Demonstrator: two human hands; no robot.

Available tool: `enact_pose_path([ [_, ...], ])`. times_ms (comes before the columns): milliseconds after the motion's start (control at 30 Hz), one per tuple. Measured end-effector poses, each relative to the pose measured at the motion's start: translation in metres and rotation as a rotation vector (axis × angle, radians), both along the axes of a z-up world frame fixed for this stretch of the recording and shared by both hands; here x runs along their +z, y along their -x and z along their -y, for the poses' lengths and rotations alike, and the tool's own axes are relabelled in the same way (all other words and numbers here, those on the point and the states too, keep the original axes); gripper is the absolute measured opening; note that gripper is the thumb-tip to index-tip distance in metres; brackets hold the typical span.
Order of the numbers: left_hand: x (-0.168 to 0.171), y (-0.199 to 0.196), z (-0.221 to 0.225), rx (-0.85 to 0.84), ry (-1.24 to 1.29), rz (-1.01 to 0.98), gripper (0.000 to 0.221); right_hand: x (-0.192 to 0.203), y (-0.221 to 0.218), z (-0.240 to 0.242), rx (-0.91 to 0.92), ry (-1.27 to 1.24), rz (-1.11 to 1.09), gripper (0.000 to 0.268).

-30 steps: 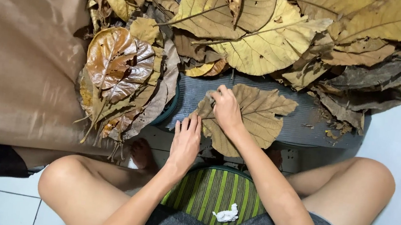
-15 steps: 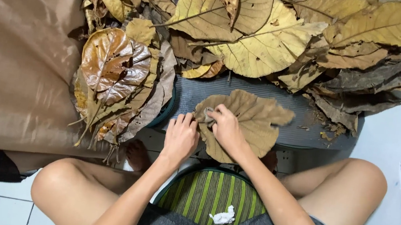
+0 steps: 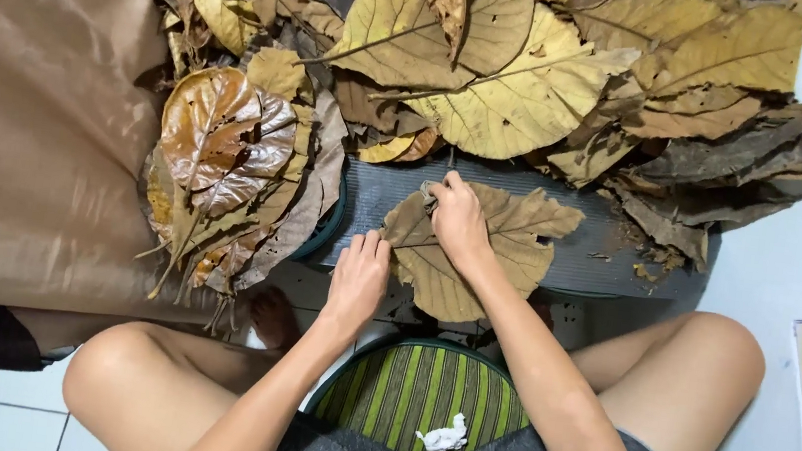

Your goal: The person is cleaning large dried leaves one by one by rubbing their surfaces with their fingers to remove dust or debris.

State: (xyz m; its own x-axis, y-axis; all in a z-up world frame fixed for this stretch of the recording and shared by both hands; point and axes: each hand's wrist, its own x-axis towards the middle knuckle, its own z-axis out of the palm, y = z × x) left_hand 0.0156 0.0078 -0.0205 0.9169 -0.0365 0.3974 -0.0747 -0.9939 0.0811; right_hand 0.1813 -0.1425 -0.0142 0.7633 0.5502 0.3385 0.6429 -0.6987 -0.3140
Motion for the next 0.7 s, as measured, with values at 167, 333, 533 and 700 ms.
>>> enact_pose_path([
  [167,0.068,0.013,0.014,0.015,-0.126,-0.153,0.06,0.018,0.04,0.011,0.068,-0.045,-0.105,0.028],
  [333,0.052,0.01,0.017,0.025,-0.138,-0.226,0.053,0.006,0.067,0.027,0.088,0.055,-0.097,0.028],
  [533,0.037,0.011,0.021,0.054,-0.148,-0.118,0.051,-0.006,0.033,0.031,0.01,0.035,-0.038,0.024],
  [700,0.029,0.007,0.023,0.059,-0.139,-0.079,0.051,-0.018,-0.003,0.029,-0.056,0.01,-0.005,0.025],
])
